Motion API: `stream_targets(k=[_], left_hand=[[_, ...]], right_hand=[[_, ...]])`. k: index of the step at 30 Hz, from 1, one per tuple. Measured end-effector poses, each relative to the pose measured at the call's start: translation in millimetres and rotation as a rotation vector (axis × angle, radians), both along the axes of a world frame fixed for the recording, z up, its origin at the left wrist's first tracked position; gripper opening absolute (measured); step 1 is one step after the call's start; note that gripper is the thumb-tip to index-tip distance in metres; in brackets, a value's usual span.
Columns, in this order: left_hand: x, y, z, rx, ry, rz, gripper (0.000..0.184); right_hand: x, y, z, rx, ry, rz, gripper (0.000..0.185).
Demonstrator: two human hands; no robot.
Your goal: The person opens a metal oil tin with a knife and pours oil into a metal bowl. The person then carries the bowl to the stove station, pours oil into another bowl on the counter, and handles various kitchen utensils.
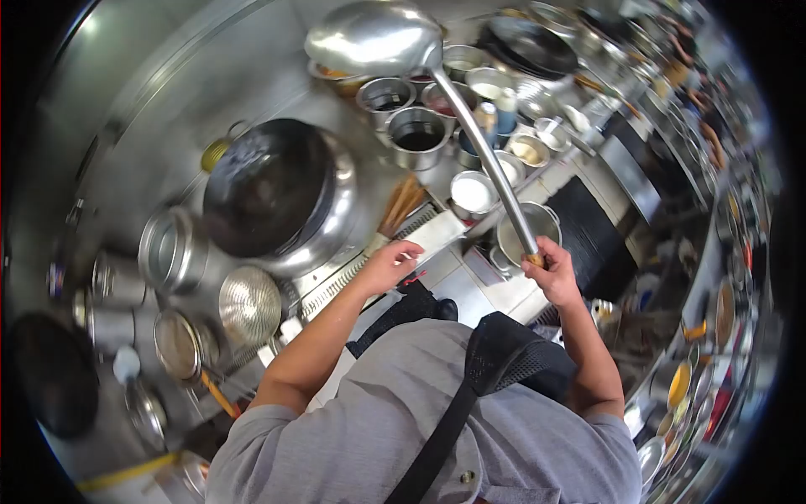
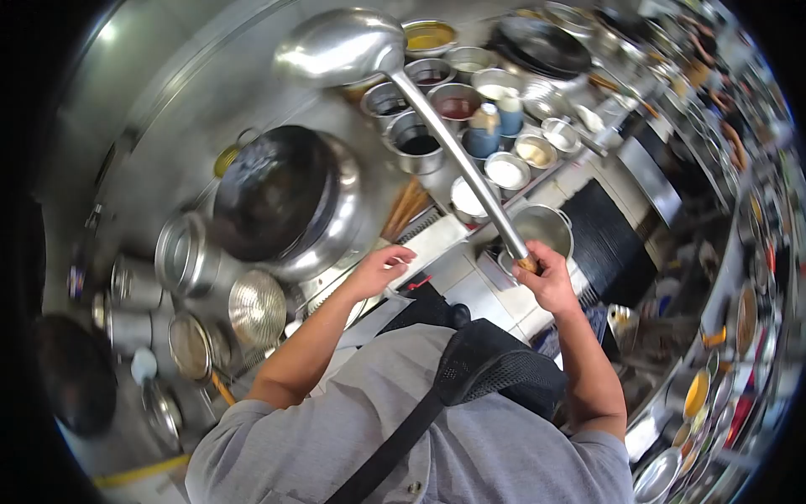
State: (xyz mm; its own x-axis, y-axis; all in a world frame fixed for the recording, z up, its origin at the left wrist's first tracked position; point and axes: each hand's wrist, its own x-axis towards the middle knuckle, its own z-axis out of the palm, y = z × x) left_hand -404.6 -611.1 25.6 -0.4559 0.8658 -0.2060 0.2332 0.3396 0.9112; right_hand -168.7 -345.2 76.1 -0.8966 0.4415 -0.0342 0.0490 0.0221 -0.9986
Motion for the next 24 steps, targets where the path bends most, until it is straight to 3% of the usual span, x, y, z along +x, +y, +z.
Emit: stream_targets(k=[3,5,7,10,13,14,16,20,22,23,24], left_hand=[[19,-10,25,0.009,-0.117,0.104,0.027],[13,-23,28,0.146,0.07,0.075,0.028],[3,-39,48,0.196,0.095,0.202,0.031],[8,-59,121,0.212,0.199,0.288,0.047],[24,-75,152,0.246,0.285,0.39,0.056],[27,-78,149,0.444,0.153,0.477,0.051],[33,-97,143,0.556,0.019,0.604,0.039],[60,-161,146,0.586,0.047,0.752,0.036],[80,-197,153,0.622,0.183,0.923,0.033],[88,-218,155,0.646,0.212,1.032,0.031],[102,-246,163,0.704,0.037,1.083,0.026]], right_hand=[[-46,-5,16,-0.019,-0.099,0.322,0.017],[-81,-13,14,-0.021,-0.143,0.49,0.016],[-119,-27,19,-0.037,-0.144,0.675,0.019],[-172,-70,31,-0.243,-0.059,0.936,0.019],[-203,-136,37,-0.517,-0.013,1.108,0.018],[-206,-160,40,-0.519,0.001,1.131,0.019],[-206,-203,48,-0.559,0.042,1.183,0.026],[-206,-259,40,-0.322,0.059,1.417,0.027],[-209,-279,43,0.017,0.363,1.497,0.035],[-214,-282,46,0.023,0.377,1.517,0.035],[-221,-281,51,0.043,0.208,1.61,0.04]])
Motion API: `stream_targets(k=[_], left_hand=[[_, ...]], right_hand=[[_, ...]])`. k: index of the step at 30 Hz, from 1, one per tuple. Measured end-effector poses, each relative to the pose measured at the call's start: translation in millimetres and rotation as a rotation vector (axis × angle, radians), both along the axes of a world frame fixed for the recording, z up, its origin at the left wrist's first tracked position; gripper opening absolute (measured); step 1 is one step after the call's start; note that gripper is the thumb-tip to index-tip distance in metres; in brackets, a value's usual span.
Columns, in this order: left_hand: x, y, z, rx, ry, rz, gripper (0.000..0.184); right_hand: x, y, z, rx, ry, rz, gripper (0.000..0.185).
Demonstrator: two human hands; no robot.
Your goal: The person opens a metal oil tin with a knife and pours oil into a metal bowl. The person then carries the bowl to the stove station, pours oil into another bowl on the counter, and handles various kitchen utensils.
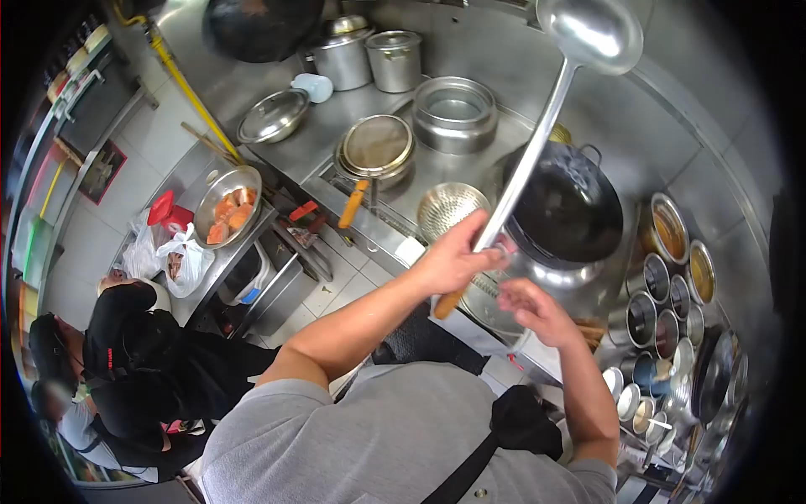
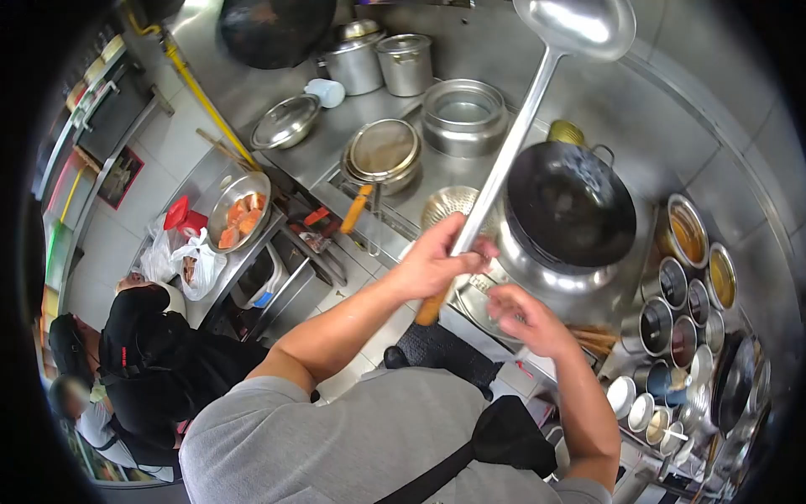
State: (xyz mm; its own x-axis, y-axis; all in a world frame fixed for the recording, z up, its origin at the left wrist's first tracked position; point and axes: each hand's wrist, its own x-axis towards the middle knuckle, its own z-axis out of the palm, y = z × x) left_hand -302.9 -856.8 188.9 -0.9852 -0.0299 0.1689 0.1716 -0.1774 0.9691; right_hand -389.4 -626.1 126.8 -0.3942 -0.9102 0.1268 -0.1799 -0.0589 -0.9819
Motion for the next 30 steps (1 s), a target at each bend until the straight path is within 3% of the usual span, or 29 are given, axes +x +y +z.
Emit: stream_targets(k=[1,3,5,7,9,12,19,20,21,23,25,30], left_hand=[[12,-27,3,-0.015,0.01,0.037,0.023],[43,-84,4,-0.099,-0.089,0.026,0.021],[69,-132,-10,-0.17,-0.081,0.079,0.019],[89,-176,-26,-0.218,-0.221,0.214,0.018],[102,-213,-37,-0.25,-0.265,0.302,0.021],[113,-250,-54,-0.176,-0.288,0.374,0.023],[125,-304,-85,-0.032,-0.323,0.55,0.016],[127,-309,-92,0.018,-0.333,0.575,0.015],[130,-313,-98,0.019,-0.326,0.589,0.015],[142,-322,-106,-0.096,-0.438,0.677,0.016],[158,-333,-117,-0.126,-0.426,0.698,0.017],[178,-341,-93,-0.235,-0.643,0.811,0.019]], right_hand=[[-6,2,0,0.131,-0.091,0.071,0.045],[-14,10,-27,0.259,-0.165,-0.069,0.04],[-34,37,-106,0.395,-0.3,-0.29,0.038],[-31,47,-147,0.611,-0.348,-0.612,0.033],[-33,61,-185,0.653,-0.426,-0.855,0.029],[-57,91,-234,0.747,-0.302,-1.081,0.032],[-92,107,-277,1.019,-0.151,-1.111,0.038],[-124,146,-344,1.1,0.105,-0.994,0.042],[-127,150,-349,1.092,0.115,-0.985,0.042],[-132,137,-350,1.032,0.146,-0.879,0.05],[-124,107,-321,1.192,0.183,-0.807,0.058],[-122,82,-318,1.207,0.118,-0.878,0.061]])
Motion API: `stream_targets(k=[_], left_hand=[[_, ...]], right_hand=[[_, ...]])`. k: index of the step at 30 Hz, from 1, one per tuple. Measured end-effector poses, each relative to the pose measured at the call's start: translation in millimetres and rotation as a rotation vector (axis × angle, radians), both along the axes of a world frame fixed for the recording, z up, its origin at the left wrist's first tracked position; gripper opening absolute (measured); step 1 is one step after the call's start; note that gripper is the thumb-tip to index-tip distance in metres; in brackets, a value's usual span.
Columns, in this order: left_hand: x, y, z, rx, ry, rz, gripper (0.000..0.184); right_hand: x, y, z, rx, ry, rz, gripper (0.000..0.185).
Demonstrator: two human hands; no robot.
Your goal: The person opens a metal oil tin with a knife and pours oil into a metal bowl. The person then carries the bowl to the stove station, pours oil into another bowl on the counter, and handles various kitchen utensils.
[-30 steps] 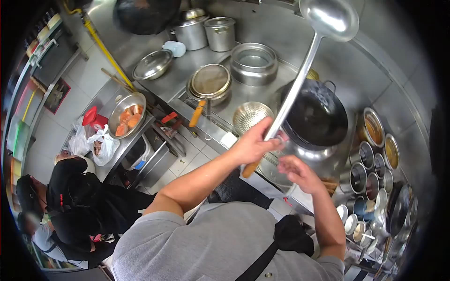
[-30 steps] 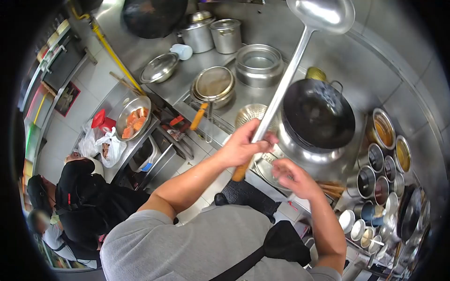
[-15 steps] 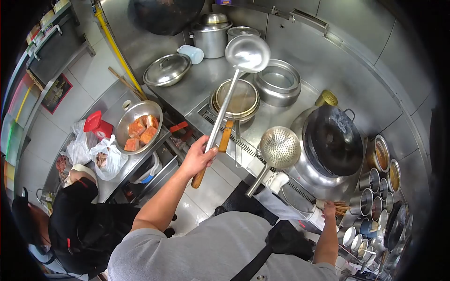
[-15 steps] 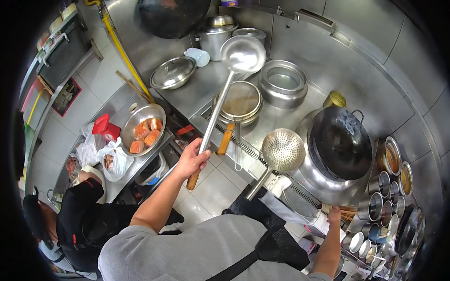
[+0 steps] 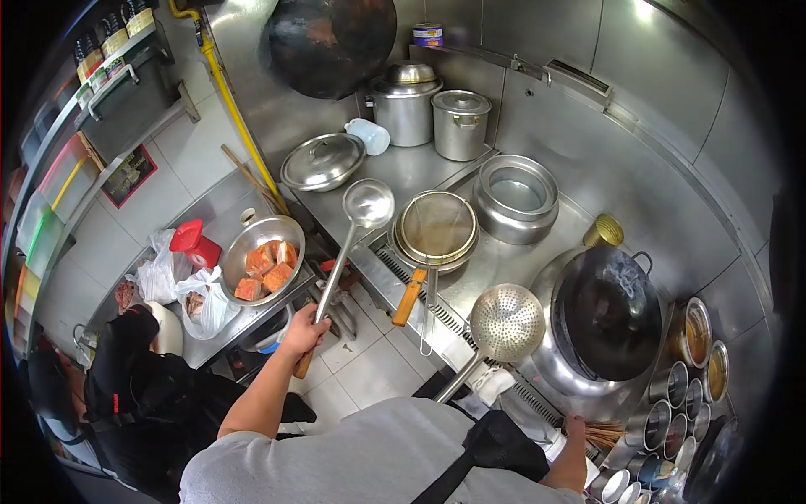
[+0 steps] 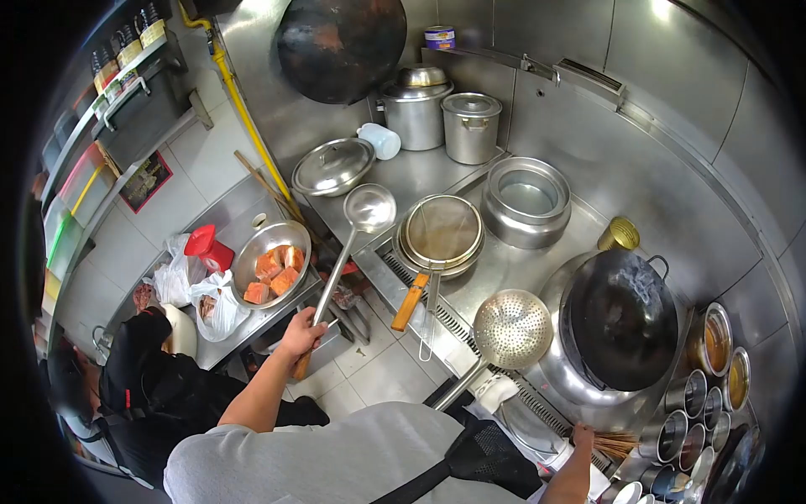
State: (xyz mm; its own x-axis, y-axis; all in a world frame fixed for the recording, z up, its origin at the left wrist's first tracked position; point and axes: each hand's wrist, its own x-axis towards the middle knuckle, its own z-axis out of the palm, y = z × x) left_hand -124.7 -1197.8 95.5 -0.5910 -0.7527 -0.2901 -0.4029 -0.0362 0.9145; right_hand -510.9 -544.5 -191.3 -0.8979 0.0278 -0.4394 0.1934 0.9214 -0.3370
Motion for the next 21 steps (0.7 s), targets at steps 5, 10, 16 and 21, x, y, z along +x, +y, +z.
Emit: stream_targets(k=[5,10,16,21], left_hand=[[-13,-16,-26,-0.035,0.011,0.093,0.021],[-63,-36,-23,-0.029,0.066,0.135,0.015],[-158,-143,-68,-0.195,0.012,0.014,0.04],[-273,-249,-86,-0.735,-0.426,-0.002,0.059]], right_hand=[[2,-2,2,-0.125,0.043,-0.265,0.048],[-12,38,-49,-0.391,0.277,-0.485,0.036],[51,-37,108,-0.872,0.324,-1.134,0.039],[100,-38,161,-1.399,0.378,-1.208,0.056]])
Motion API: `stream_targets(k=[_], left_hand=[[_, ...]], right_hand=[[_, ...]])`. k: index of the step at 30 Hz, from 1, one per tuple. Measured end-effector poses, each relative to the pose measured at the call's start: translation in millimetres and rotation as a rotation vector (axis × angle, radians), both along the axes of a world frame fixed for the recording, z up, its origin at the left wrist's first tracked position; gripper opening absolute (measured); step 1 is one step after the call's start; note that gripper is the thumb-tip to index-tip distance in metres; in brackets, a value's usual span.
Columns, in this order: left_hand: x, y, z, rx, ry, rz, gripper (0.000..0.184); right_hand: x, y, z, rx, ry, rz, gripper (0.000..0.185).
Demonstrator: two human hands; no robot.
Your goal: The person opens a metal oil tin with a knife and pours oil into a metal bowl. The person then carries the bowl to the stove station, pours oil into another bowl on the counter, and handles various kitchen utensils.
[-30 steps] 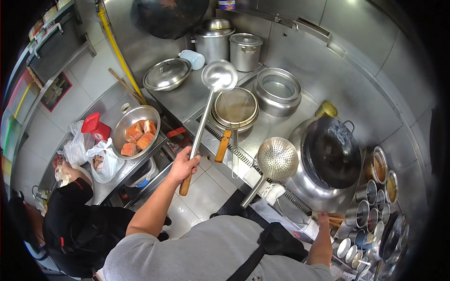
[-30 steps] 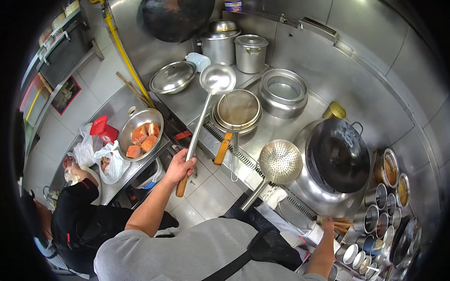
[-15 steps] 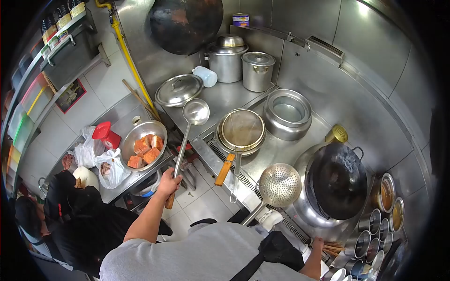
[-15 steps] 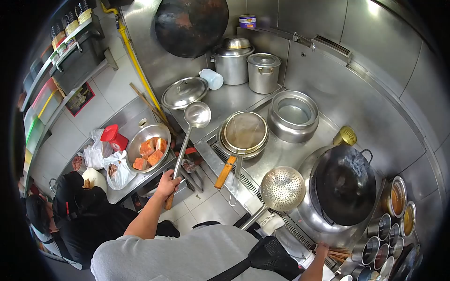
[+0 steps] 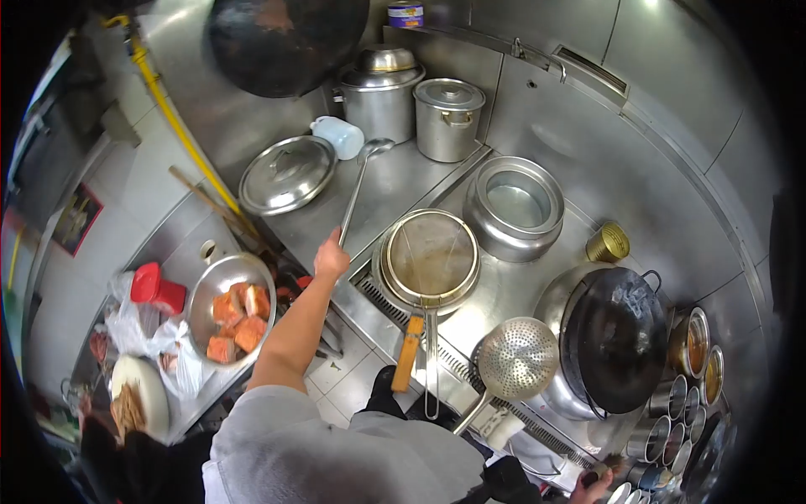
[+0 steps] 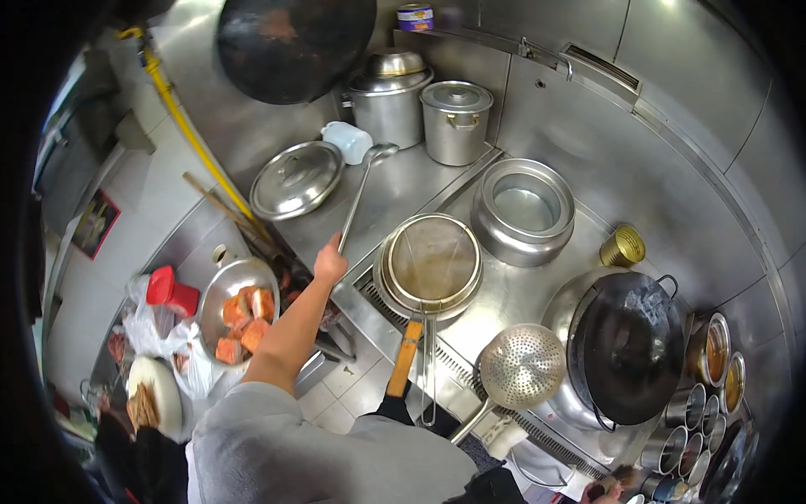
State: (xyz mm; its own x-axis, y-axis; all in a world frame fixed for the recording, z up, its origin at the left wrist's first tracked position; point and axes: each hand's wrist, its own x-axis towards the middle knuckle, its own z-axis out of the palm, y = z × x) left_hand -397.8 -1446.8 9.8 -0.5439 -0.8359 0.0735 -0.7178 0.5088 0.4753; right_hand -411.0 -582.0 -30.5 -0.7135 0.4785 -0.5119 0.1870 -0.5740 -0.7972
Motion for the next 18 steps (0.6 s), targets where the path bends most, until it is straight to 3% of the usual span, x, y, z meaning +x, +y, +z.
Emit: stream_targets(k=[1,2,4,8,10,12,14,17,18], left_hand=[[-23,-15,5,0.037,-0.06,0.048,0.067],[-44,-34,-3,0.048,-0.064,0.029,0.067],[-83,-73,-27,0.049,-0.191,0.033,0.075],[-119,-119,-84,0.059,-0.244,-0.016,0.077],[-122,-131,-98,0.05,-0.252,-0.006,0.077],[-129,-142,-104,0.095,-0.268,0.006,0.077],[-130,-145,-100,0.141,-0.288,0.026,0.076],[-139,-134,-69,0.086,-0.107,0.081,0.069],[-138,-128,-62,-0.025,0.129,0.015,0.061]], right_hand=[[17,25,-12,0.062,0.087,0.139,0.053],[40,-64,69,0.194,0.23,0.142,0.044],[65,-65,69,0.425,-0.019,-0.061,0.047],[85,-106,105,0.363,0.018,-0.121,0.061],[70,-182,149,0.763,0.039,-0.124,0.067],[56,-194,157,0.775,-0.004,-0.1,0.067],[26,-249,184,0.875,0.105,-0.104,0.048],[-9,-262,175,0.71,0.26,0.129,0.041],[-22,-298,184,0.618,0.271,0.212,0.043]])
